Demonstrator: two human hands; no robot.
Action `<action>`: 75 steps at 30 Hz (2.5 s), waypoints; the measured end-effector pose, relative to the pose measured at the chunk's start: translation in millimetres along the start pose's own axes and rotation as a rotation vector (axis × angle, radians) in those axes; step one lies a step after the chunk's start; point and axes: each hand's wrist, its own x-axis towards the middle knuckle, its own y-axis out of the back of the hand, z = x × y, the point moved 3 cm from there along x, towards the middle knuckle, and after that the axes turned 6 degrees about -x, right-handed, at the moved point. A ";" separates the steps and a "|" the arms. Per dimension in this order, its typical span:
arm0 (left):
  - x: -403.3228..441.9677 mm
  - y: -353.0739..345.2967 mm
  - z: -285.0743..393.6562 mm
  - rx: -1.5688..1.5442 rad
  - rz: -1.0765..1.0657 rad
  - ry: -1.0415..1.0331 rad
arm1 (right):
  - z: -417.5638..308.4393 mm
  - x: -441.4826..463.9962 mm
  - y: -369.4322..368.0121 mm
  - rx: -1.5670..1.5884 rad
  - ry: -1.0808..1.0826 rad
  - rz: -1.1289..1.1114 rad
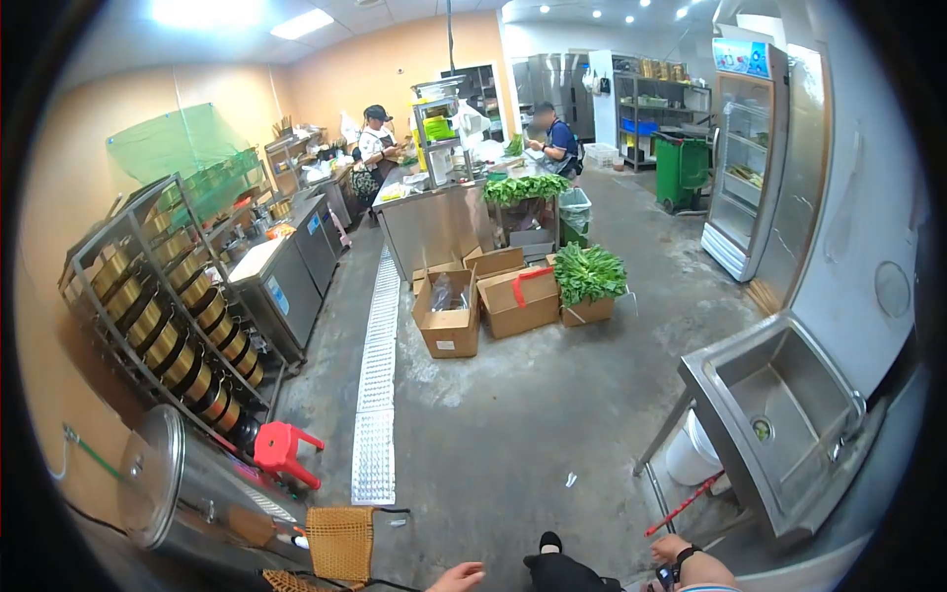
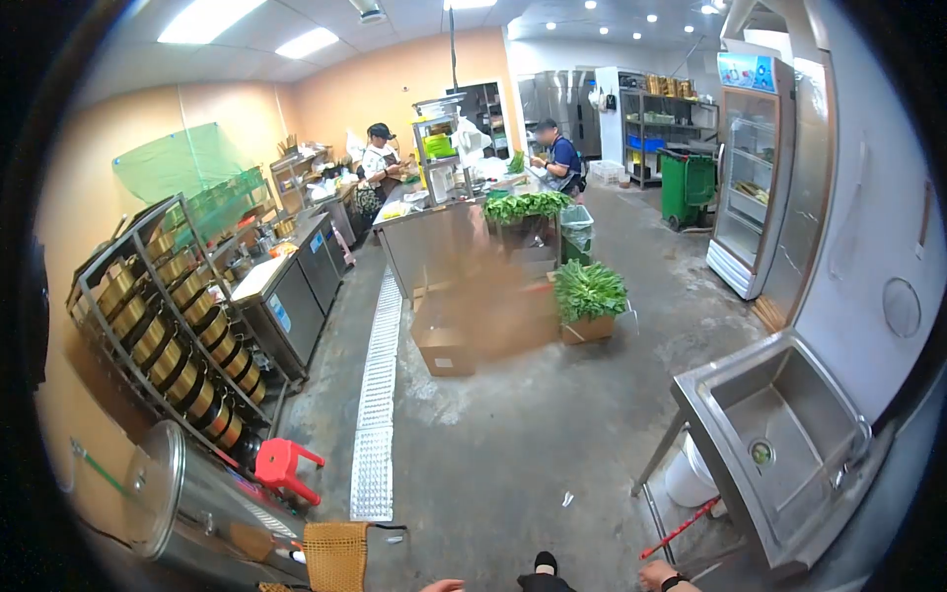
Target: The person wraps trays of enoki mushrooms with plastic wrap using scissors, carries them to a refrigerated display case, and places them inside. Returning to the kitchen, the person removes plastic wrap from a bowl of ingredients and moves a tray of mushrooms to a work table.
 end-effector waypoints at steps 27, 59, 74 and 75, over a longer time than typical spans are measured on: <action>95.8 241.0 98.3 -0.247 0.563 0.403 | -423.9 67.3 -9.4 -0.018 0.019 -0.074; 512.8 780.1 329.0 -0.164 0.432 0.369 | -1092.0 285.6 -180.1 -0.653 -0.175 -0.341; 668.0 1144.6 399.4 -0.053 0.568 0.402 | -1300.2 416.7 -239.6 -0.244 0.083 -0.355; 685.0 1165.8 408.4 -0.039 0.576 0.379 | -1309.4 425.2 -241.2 -0.218 0.087 -0.343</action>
